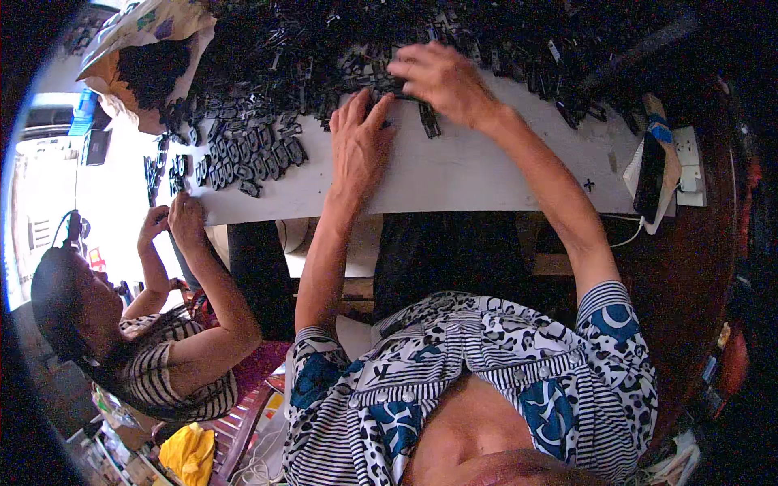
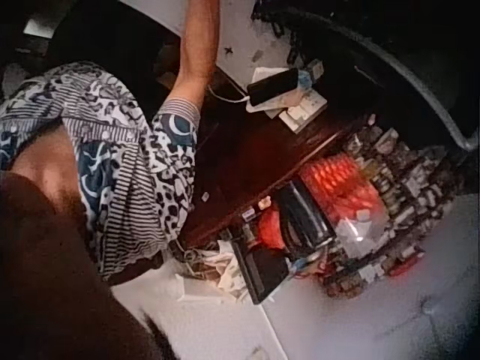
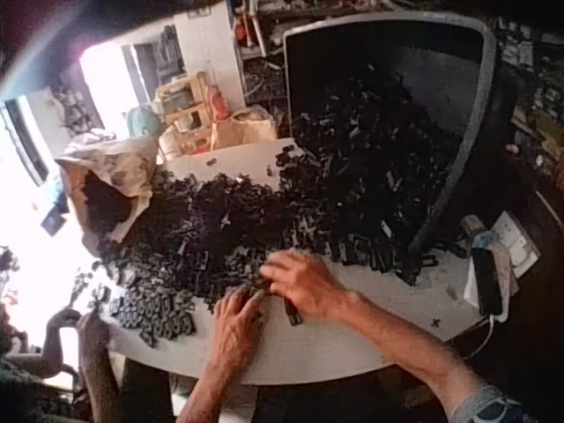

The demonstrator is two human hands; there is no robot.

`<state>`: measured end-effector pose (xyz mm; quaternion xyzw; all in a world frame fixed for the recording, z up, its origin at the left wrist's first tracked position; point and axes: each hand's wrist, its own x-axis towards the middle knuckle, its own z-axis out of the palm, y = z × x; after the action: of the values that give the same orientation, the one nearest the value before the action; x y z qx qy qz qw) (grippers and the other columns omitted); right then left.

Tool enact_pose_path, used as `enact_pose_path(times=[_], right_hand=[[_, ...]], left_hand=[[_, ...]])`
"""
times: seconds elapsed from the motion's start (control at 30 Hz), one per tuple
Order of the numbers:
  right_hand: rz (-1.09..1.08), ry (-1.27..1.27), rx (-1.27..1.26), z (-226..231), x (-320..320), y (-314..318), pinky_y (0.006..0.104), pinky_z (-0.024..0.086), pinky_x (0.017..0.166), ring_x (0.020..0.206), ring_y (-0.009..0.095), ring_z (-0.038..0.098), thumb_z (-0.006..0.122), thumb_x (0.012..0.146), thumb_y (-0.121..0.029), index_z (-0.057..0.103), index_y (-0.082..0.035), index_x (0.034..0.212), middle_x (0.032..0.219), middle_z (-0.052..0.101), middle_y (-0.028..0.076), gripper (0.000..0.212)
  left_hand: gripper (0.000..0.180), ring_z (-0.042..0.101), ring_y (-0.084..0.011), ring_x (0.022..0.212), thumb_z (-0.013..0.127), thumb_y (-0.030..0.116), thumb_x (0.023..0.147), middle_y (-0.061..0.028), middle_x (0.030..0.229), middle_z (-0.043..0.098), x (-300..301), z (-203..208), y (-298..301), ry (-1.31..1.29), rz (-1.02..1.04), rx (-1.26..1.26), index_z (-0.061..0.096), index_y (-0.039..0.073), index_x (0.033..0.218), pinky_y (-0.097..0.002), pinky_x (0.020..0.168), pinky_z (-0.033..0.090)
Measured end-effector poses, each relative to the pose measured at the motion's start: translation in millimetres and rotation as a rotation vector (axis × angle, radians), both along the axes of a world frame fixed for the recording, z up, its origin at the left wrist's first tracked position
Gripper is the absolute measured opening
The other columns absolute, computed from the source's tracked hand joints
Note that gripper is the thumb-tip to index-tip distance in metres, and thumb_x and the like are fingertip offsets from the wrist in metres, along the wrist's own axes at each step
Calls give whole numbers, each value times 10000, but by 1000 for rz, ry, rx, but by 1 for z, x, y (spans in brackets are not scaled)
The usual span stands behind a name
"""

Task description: The person assembles small plastic components by snapping individual pieces together by hand and arranging the assembled parts in stacks on the table.

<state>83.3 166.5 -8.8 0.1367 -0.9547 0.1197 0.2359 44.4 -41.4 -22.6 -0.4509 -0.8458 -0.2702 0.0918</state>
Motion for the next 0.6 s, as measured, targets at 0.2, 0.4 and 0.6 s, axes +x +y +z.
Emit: enact_pose_path(times=[0.2, 0.4, 0.6], right_hand=[[-353, -4, 168, -9, -1, 52, 439, 422, 954, 1130, 297, 524, 570, 862, -219, 577, -173, 1255, 1252, 553, 121, 395], [-147, -72, 124, -7, 40, 45, 436, 409, 975, 1179, 294, 507, 613, 837, -186, 610, -242, 1222, 1276, 557, 101, 389], [-68, 52, 17, 14, 72, 60, 397, 447, 894, 1045, 282, 558, 646, 792, -131, 678, -178, 1080, 1150, 612, 64, 293]], left_hand=[[380, 465, -342, 1188, 687, 74, 746, -160, 1275, 535, -18, 2, 13, -83, -23, 136, 667, 115, 1123, -430, 1005, 381], [340, 493, -323, 1101, 682, 36, 741, -135, 1188, 565, 0, 13, 25, -9, -36, 184, 681, 113, 1072, -399, 932, 434], [355, 509, -319, 960, 584, -52, 702, -120, 1052, 559, 17, 9, 27, 17, -174, 74, 672, 96, 1013, -415, 817, 449]])
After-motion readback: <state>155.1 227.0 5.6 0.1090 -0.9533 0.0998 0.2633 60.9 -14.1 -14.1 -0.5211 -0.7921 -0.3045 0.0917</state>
